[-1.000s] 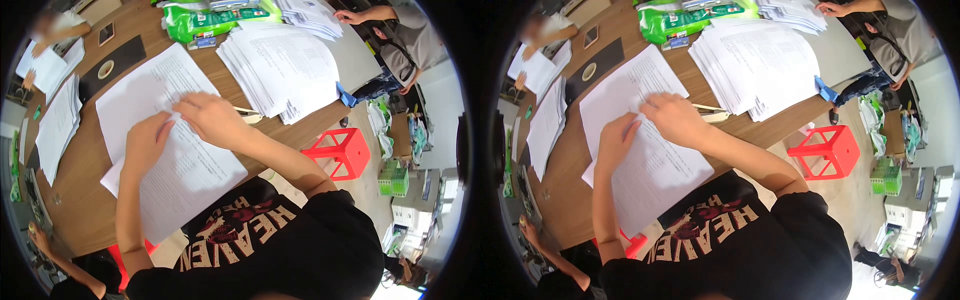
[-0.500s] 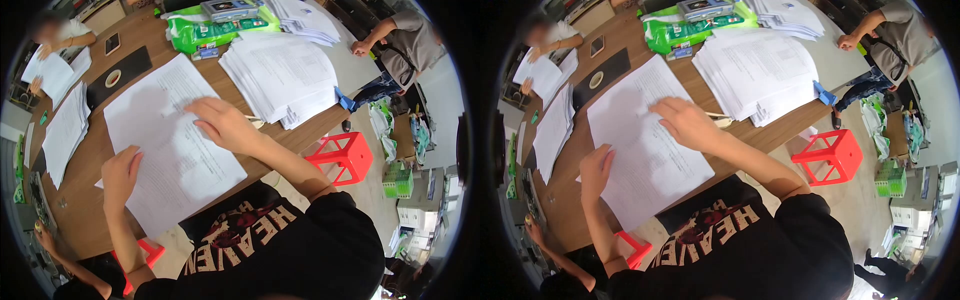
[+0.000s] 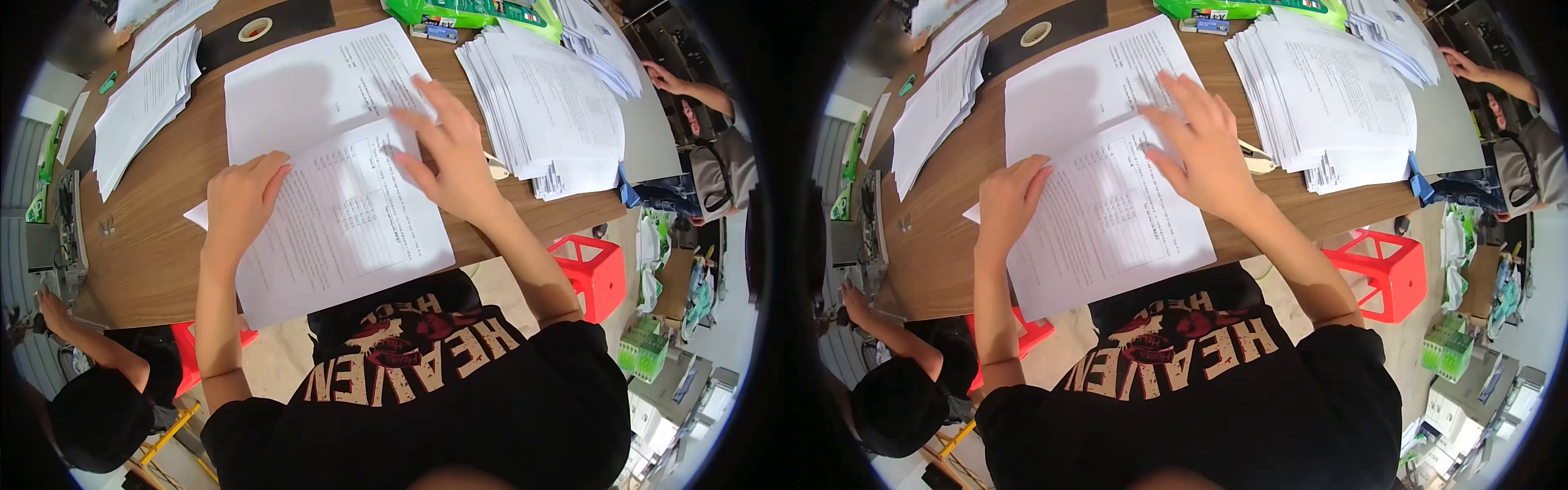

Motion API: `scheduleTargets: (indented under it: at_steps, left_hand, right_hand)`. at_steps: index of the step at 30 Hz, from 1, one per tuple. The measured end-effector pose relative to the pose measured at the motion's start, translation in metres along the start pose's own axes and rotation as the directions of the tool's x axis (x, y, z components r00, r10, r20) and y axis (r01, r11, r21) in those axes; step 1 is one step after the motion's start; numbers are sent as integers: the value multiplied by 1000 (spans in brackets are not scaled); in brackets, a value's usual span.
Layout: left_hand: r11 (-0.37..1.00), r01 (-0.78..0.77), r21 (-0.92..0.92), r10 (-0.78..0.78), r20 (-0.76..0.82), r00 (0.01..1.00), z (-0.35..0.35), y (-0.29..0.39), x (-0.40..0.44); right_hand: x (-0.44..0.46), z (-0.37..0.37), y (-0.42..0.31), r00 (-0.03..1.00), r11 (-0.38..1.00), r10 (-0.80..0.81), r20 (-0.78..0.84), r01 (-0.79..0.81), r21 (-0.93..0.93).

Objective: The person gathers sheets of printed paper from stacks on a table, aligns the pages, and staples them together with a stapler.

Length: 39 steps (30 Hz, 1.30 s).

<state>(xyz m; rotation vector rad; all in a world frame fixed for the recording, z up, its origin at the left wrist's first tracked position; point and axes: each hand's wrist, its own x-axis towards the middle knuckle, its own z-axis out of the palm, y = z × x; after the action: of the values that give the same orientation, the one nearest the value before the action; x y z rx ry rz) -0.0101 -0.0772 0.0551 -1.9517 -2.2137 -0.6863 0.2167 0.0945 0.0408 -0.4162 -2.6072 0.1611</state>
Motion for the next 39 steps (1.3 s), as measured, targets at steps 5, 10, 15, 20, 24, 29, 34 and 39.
scheduleTargets:
  at_steps: [5,10,15,20,24,29,34,39]
  left_hand:
    - [993,17,-118,-27,-80,996,-3,-8,-4]
    - [981,-32,-192,22,-59,998,-10,-13,0]
    - [930,-76,-360,58,-62,996,-14,17,32]
    - [878,-97,-468,105,-10,994,3,50,64]
    - [868,-44,-495,115,113,987,12,58,73]
    - [873,-77,-482,106,34,994,24,63,64]
    - [922,-231,-310,194,-147,970,36,64,55]
    - [925,-369,-85,323,-334,885,62,53,51]
  right_hand:
    - [-2,2,10,898,542,423,123,-359,759]
    - [-6,-3,0,825,374,507,248,-470,799]
    - [-11,2,-7,829,420,517,213,-463,781]
    - [-14,2,-14,845,478,525,99,-389,788]
    - [-21,0,-10,832,455,549,82,-380,805]
    - [-21,-7,-10,841,488,537,72,-379,786]
    - [-23,-7,-6,858,532,507,82,-387,753]
    - [-23,2,-3,890,608,456,16,-324,725]
